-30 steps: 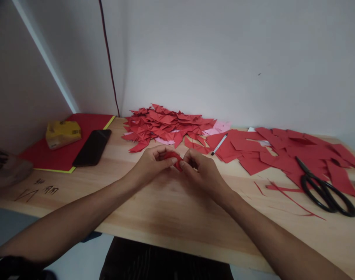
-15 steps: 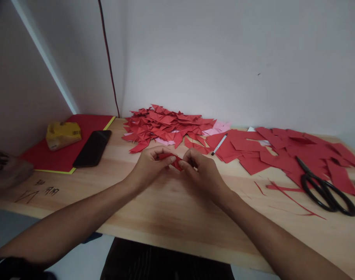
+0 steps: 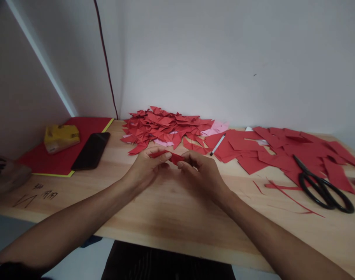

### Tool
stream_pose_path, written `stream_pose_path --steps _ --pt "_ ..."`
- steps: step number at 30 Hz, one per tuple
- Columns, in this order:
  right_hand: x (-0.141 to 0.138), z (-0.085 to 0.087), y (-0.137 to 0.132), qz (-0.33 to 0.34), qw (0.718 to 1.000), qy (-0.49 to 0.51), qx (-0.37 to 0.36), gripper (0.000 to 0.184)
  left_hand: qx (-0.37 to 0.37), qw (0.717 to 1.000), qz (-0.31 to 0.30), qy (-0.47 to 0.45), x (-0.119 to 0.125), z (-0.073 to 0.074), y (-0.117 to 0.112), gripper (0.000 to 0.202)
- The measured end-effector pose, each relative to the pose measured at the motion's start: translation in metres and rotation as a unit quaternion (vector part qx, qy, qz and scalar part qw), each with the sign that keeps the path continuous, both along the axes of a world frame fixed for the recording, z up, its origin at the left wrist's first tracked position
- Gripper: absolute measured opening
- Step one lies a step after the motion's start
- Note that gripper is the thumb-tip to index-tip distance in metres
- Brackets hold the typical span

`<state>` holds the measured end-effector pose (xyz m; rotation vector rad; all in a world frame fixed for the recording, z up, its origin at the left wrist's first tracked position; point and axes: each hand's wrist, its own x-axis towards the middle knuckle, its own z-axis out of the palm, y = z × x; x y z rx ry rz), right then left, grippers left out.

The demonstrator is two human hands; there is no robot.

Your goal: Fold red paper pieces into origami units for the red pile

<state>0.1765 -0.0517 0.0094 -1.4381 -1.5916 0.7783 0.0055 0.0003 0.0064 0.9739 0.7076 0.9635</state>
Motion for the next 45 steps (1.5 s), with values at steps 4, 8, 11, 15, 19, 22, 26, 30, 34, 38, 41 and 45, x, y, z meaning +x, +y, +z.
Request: stream_pose_path --steps 4,8,11,15,19,22,26,30,34,38,41,45 --pt "0.0 0.001 0.0 -0.011 1.0 0.006 -0.003 0.02 -0.013 1.0 -0.02 -0.013 0.0 -0.002 0.002 0.025" --pt "0.0 0.001 -0.001 0.0 1.0 -0.004 0.002 0.022 -0.018 0.999 -0.027 -0.024 0.0 -0.003 0.002 0.027" --pt "0.0 0.001 -0.001 0.007 0.999 -0.024 0.022 0.023 -0.018 0.999 -0.032 -0.024 0.0 -0.003 0.001 0.026" --pt "0.0 0.003 -0.002 0.002 0.999 -0.03 0.03 0.025 -0.022 0.999 -0.035 -0.024 0.0 -0.001 0.0 0.026" --pt "0.0 0.004 -0.001 0.003 0.999 -0.033 0.033 0.028 -0.021 0.999 -0.032 -0.019 0.001 -0.002 -0.001 0.026" --pt "0.001 0.005 -0.001 0.014 0.998 -0.05 0.042 0.029 -0.025 0.999 -0.037 -0.018 0.002 -0.003 -0.001 0.027" --pt "0.002 0.005 0.001 0.024 0.997 -0.058 0.042 0.025 -0.008 0.999 -0.032 0.0 0.002 -0.002 -0.002 0.028" --pt "0.004 -0.001 0.002 0.027 0.994 -0.093 0.043 0.022 0.055 0.996 -0.031 0.069 0.002 0.0 -0.003 0.026" --pt "0.004 -0.006 0.002 0.028 0.99 -0.131 0.052 0.021 0.098 0.988 -0.028 0.118 0.001 0.0 -0.002 0.021" --pt "0.003 -0.006 0.002 0.021 0.989 -0.14 0.04 0.021 0.13 0.982 -0.018 0.138 0.0 0.001 -0.002 0.015" --pt "0.002 -0.006 0.002 0.019 0.99 -0.131 0.044 0.019 0.106 0.987 -0.009 0.119 0.001 -0.001 -0.002 0.017" --pt "0.002 -0.007 0.003 0.011 0.991 -0.121 0.055 0.018 0.073 0.991 -0.024 0.109 0.002 -0.003 -0.001 0.02"
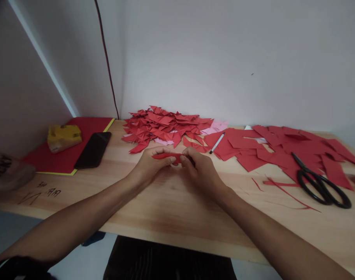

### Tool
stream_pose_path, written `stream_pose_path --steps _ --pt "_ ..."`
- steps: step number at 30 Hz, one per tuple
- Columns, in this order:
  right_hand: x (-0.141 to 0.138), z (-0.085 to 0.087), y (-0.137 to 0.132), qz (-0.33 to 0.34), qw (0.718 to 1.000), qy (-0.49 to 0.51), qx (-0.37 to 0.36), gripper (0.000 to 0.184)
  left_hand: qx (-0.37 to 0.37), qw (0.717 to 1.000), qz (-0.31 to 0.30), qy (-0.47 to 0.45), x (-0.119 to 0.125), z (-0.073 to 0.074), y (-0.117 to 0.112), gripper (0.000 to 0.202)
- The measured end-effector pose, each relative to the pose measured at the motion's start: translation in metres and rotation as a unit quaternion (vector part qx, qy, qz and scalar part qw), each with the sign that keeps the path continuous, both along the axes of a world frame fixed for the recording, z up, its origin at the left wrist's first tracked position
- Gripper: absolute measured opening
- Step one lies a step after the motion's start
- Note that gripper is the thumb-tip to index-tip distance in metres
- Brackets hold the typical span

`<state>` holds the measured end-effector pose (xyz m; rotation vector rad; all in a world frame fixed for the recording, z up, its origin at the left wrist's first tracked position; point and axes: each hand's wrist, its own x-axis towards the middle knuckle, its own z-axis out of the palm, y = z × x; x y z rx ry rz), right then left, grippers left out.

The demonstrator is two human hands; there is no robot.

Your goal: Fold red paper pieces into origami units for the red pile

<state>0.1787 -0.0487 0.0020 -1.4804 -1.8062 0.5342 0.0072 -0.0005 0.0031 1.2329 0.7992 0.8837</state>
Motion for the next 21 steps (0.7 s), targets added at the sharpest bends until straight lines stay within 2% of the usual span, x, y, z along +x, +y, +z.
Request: stream_pose_path --steps 5,8,12,14,17,21 --pt "0.006 0.003 0.003 -0.015 0.999 -0.034 0.001 0.022 0.026 0.996 -0.07 0.049 -0.006 0.007 0.01 0.018" --pt "0.008 0.006 0.002 -0.004 0.998 -0.067 -0.011 0.024 0.089 0.991 -0.041 0.092 -0.01 0.009 0.017 0.023" --pt "0.006 0.005 0.002 0.052 0.996 -0.073 -0.028 0.022 0.192 0.963 -0.072 0.174 -0.01 0.003 0.017 0.022" --pt "0.006 0.003 0.003 0.068 0.995 -0.071 -0.031 0.02 0.219 0.949 -0.09 0.208 -0.009 -0.001 0.014 0.018" --pt "0.006 0.001 0.005 0.064 0.996 -0.051 -0.035 0.022 0.229 0.944 -0.074 0.226 -0.007 -0.005 0.012 0.017" --pt "0.007 0.002 0.006 0.056 0.998 -0.018 -0.039 0.028 0.185 0.968 -0.042 0.166 -0.005 -0.009 0.015 0.021"
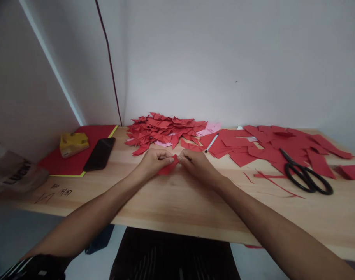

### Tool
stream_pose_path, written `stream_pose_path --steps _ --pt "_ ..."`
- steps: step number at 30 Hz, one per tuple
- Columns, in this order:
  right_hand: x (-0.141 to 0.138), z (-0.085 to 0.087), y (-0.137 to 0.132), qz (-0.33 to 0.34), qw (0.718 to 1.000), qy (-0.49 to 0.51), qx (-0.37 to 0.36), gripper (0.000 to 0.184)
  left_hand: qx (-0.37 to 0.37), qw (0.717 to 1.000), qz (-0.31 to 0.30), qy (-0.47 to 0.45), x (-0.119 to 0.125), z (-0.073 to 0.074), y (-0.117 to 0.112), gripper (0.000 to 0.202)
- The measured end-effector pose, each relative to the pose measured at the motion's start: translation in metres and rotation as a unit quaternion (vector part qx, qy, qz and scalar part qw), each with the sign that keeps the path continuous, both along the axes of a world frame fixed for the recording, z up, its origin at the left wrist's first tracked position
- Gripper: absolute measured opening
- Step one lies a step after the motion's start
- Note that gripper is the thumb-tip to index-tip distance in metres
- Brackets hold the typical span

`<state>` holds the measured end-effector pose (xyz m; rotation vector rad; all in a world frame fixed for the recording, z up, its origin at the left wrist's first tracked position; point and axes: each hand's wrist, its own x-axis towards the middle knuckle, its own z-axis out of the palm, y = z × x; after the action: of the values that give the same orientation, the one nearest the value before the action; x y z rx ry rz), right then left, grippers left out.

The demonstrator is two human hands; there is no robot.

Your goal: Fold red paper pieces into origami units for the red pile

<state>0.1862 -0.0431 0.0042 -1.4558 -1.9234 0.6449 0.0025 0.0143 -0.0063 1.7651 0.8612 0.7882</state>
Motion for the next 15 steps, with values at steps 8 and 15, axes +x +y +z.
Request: stream_pose_path --steps 8,15 --pt "0.003 -0.01 0.006 0.044 0.998 0.002 0.053 0.023 -0.001 0.999 -0.035 -0.001 0.003 -0.003 0.001 0.026" --pt "0.003 -0.01 0.005 0.029 0.998 0.04 0.04 0.023 0.091 0.994 0.034 0.041 0.015 -0.003 0.0 0.023"
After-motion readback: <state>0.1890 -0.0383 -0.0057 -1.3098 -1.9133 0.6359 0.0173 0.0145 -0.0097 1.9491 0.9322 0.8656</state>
